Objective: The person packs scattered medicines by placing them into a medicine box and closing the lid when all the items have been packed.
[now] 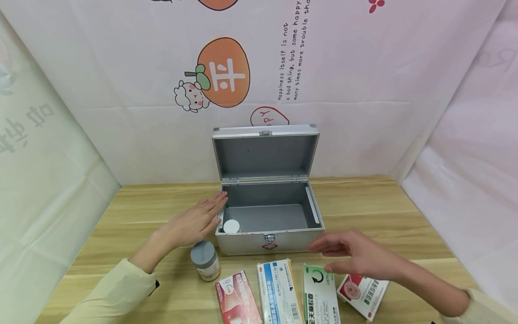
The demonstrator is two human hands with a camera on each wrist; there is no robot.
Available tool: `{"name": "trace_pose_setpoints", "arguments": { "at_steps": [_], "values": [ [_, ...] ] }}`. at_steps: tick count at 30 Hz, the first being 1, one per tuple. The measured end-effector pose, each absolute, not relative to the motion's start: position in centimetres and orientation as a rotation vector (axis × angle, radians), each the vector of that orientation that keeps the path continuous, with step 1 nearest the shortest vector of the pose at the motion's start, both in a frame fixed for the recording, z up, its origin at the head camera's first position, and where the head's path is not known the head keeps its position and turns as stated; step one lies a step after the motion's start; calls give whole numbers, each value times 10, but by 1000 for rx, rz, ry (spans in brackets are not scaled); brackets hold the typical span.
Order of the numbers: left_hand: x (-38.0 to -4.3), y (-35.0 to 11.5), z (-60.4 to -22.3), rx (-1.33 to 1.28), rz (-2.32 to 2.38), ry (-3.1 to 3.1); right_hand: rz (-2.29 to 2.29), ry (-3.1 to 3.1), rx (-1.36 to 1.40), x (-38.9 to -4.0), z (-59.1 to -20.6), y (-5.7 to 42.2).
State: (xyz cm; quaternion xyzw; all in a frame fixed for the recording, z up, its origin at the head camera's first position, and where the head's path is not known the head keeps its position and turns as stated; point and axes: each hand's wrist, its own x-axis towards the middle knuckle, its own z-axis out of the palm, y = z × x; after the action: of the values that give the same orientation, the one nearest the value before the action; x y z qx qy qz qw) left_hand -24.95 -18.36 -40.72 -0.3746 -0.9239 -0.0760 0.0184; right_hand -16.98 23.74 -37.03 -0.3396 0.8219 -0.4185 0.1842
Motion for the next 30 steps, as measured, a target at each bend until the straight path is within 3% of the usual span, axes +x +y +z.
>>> {"name": "trace_pose_setpoints", "arguments": {
  "at_steps": [30],
  "values": [
    [-249,-183,-408,-1152,-257,-2885,-745,2512,-993,-171,-428,298]
  ]
}}
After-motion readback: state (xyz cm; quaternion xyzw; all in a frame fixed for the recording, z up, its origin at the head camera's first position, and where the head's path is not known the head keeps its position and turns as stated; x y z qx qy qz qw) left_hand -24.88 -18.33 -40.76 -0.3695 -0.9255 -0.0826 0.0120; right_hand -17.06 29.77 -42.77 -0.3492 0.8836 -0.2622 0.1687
